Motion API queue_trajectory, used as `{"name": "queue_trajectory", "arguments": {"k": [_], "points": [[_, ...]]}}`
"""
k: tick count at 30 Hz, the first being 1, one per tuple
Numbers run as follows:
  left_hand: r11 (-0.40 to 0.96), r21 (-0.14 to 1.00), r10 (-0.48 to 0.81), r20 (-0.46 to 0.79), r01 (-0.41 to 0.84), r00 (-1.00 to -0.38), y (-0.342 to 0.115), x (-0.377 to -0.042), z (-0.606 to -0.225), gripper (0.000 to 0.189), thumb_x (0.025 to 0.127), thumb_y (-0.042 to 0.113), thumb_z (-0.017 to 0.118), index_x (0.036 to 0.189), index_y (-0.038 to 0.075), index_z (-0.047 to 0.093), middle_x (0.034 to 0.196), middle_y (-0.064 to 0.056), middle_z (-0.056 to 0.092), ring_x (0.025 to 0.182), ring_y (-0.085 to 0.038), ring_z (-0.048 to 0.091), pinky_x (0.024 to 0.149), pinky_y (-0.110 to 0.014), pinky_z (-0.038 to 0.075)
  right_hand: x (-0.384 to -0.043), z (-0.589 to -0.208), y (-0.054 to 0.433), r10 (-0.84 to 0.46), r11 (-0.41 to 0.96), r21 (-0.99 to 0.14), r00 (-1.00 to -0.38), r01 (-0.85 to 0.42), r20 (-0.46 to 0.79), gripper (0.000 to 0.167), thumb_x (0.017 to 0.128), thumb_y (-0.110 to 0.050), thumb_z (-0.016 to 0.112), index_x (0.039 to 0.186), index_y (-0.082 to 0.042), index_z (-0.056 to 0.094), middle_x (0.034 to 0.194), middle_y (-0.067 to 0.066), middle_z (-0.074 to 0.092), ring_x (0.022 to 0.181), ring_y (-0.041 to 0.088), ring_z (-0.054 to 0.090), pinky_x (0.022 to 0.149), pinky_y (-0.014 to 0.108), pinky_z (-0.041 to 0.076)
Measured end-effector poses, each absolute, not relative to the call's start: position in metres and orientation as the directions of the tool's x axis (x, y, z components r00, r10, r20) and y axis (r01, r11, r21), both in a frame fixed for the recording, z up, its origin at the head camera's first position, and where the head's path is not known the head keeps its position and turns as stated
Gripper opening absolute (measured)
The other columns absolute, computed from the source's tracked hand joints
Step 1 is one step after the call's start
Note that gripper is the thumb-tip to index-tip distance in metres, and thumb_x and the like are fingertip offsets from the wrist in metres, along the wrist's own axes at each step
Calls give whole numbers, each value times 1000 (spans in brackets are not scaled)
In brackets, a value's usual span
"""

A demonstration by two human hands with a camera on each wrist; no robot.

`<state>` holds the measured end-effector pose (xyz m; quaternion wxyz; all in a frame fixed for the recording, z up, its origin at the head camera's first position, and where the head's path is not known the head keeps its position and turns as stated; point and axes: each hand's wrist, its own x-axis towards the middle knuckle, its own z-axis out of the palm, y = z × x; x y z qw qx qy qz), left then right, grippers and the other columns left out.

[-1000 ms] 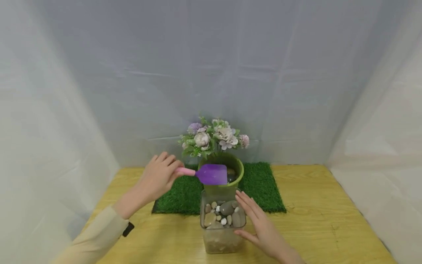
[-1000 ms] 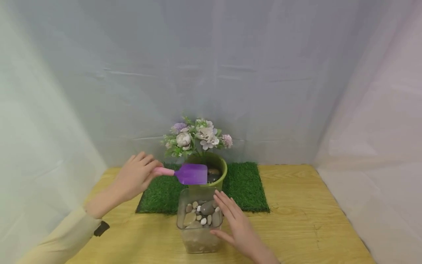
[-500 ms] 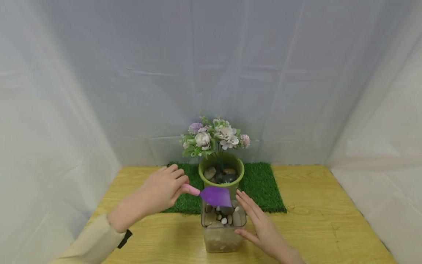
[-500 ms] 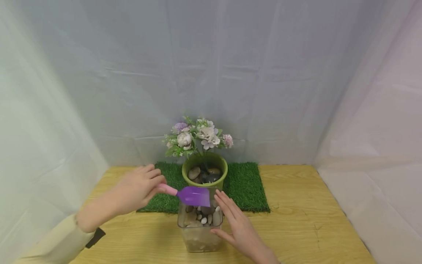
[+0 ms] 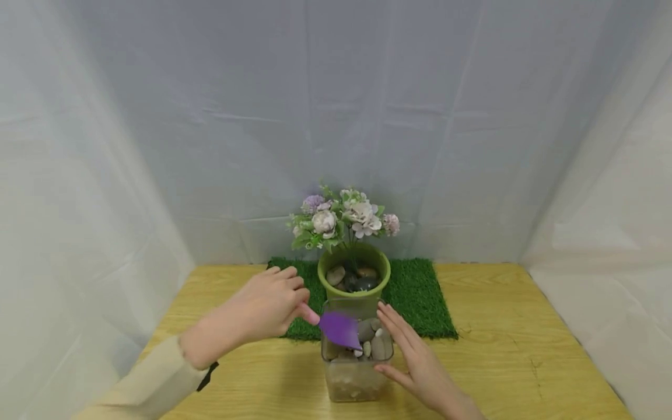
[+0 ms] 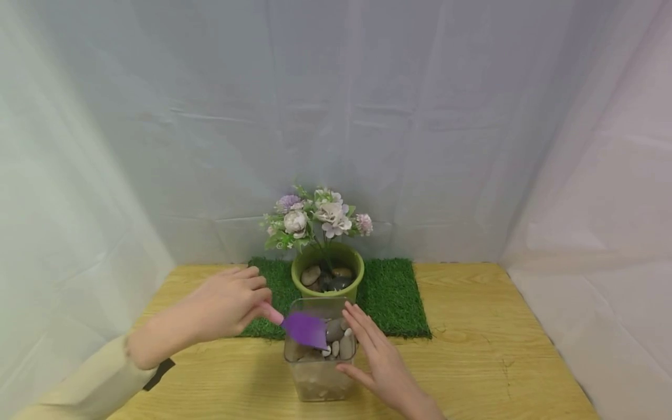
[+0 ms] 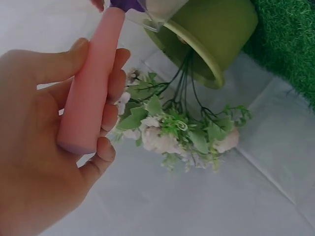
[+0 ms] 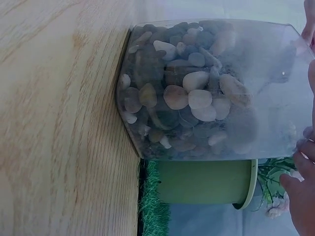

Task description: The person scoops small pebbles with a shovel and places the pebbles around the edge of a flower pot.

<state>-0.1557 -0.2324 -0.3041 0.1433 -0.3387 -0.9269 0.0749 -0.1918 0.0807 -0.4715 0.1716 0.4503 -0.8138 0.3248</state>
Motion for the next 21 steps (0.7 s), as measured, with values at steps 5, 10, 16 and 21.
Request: {"name": "queue_trajectory", "arguments": {"k": [5,10,16,21], "points": [[763,-220,643,158,608,-749,-219,-157,-297,23,93,27,71,73,17,67,67,9,54,70,-12,42,64,-25,36,-192,-471,81,-620,379,-372,-531,-848,578,83,96,-43,67,159,-5,29,164,15,27,152,27,27,118,25,22],[774,-206,625,92,599,-776,-205,-160,-288,40,91,20,70,57,22,49,56,11,40,65,-12,33,61,-25,26,-192,-471,81,-621,378,-361,-522,-853,584,83,96,-43,67,158,-4,30,164,16,28,151,26,27,117,26,24],[768,-262,603,-7,584,-797,-189,-165,-279,46,93,24,69,52,23,48,58,10,46,67,-13,39,61,-26,27,-192,-470,82,-625,396,-367,-539,-842,564,85,94,-42,70,159,-5,28,165,14,27,152,24,26,115,31,30],[742,-323,624,12,588,-781,-189,-167,-284,39,92,24,71,56,21,57,63,8,53,69,-13,41,58,-25,26,-192,-470,82,-620,386,-365,-531,-847,577,84,95,-41,69,159,-4,29,164,16,28,152,25,26,117,28,26]]}}
